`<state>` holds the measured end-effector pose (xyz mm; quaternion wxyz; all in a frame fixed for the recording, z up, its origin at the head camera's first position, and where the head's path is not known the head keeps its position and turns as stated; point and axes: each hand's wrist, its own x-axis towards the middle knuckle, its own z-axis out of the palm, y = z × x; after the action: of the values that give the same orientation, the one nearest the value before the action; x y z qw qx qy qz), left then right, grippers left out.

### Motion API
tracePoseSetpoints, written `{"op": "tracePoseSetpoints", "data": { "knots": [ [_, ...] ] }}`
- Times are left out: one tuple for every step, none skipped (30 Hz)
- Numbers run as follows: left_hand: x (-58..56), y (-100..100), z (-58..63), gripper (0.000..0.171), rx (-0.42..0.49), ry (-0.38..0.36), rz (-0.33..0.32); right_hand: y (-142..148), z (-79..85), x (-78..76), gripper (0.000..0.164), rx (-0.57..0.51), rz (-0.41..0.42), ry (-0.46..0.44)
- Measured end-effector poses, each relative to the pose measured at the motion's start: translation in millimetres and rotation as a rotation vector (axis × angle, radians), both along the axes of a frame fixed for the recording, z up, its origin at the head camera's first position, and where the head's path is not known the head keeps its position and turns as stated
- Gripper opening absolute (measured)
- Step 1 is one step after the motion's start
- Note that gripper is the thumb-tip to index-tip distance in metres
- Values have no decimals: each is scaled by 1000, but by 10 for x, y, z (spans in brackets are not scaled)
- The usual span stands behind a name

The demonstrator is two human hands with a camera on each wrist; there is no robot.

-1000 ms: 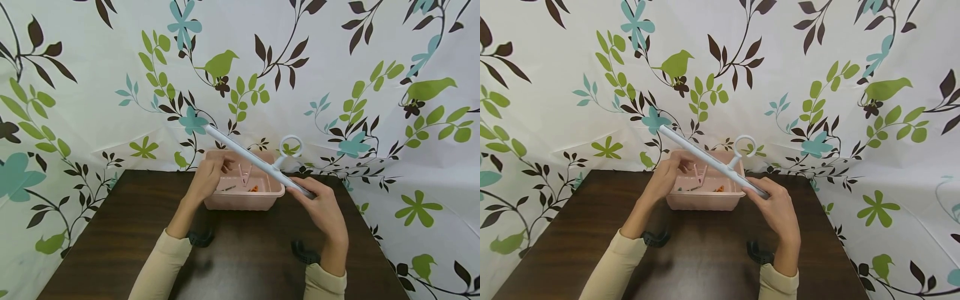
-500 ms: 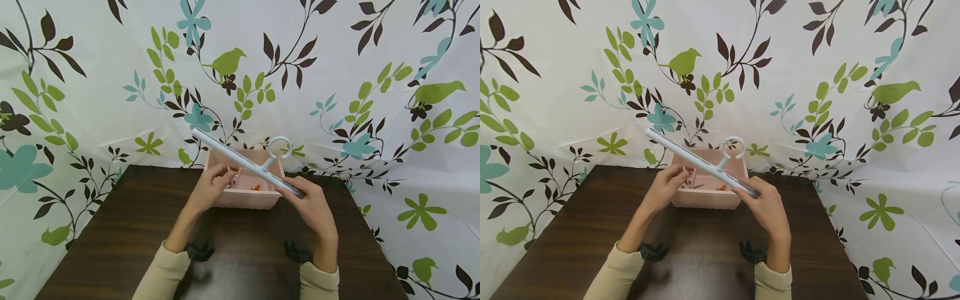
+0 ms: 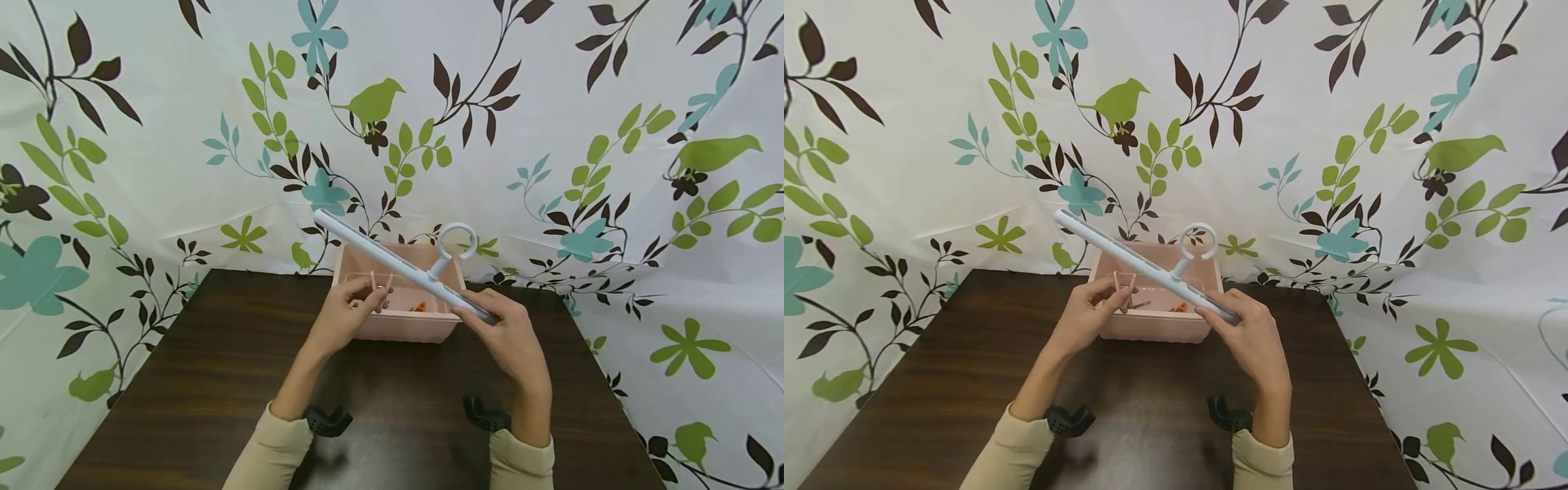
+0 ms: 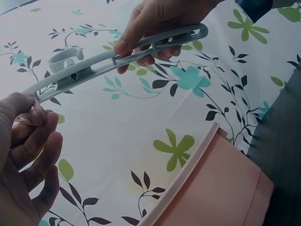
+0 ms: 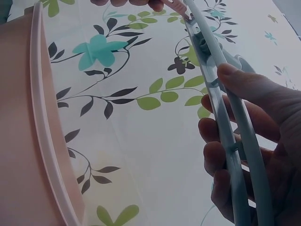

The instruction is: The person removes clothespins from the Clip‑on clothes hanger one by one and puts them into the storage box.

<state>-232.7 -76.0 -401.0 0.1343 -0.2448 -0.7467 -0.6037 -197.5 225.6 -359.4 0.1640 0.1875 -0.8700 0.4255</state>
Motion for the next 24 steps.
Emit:
{"op": "tracePoseSetpoints", "data": {
  "knots": [
    [3, -2, 2, 20, 5, 0, -2, 0, -2, 0, 31, 1, 0, 1],
    [8, -3, 4, 20, 8, -1, -1, 1, -3, 0, 31, 3, 0, 2],
    [11, -5, 8, 20, 12, 1, -2, 1, -6, -2, 30, 5, 1, 4],
    [15, -7, 12, 19, 13, 3, 0, 1, -5, -2, 30, 7, 3, 6],
    [15, -8, 12, 18, 13, 4, 3, 1, -4, -1, 30, 7, 5, 6],
    [15, -11, 10, 17, 13, 4, 5, 1, -2, -1, 30, 7, 9, 7],
    [16, -14, 12, 17, 10, 3, 7, 3, -2, -1, 30, 7, 12, 8],
    [16, -16, 12, 17, 7, 2, 8, 6, -2, 0, 30, 8, 15, 9],
    [16, -19, 14, 17, 3, -1, 8, 9, -4, 1, 30, 9, 17, 9],
    [19, -24, 17, 17, -3, -5, 9, 12, -2, 3, 30, 9, 19, 8],
    [23, -30, 22, 17, -10, -10, 10, 16, -4, 3, 30, 10, 21, 6],
    [28, -35, 25, 17, -18, -14, 10, 21, -7, 5, 30, 14, 23, 4],
    [34, -41, 31, 17, -27, -19, 9, 26, -11, 7, 30, 17, 23, 2],
    [39, -46, 33, 17, -35, -22, 8, 31, -15, 8, 30, 19, 25, -1],
    [45, -52, 37, 16, -43, -24, 9, 36, -20, 9, 29, 22, 27, -4],
    [48, -59, 36, 16, -47, -25, 6, 40, -24, 9, 29, 25, 29, -8],
    [52, -65, 37, 15, -51, -24, 4, 43, -27, 9, 29, 27, 32, -10],
    [55, -70, 38, 15, -53, -21, 0, 46, -30, 8, 29, 29, 34, -11],
    [58, -74, 41, 14, -55, -19, -1, 49, -32, 7, 28, 29, 38, -13],
    [60, -80, 39, 14, -57, -16, 0, 50, -33, 6, 28, 29, 41, -14],
    [61, -85, 41, 13, -58, -12, 0, 51, -34, 4, 28, 29, 43, -15],
    [62, -90, 42, 14, -60, -8, 0, 51, -33, 3, 28, 30, 46, -14],
    [64, -94, 47, 13, -63, -5, 2, 50, -31, 2, 28, 30, 49, -12],
    [64, -101, 46, 14, -65, 0, 3, 49, -29, 1, 28, 31, 51, -11]
  ]
}}
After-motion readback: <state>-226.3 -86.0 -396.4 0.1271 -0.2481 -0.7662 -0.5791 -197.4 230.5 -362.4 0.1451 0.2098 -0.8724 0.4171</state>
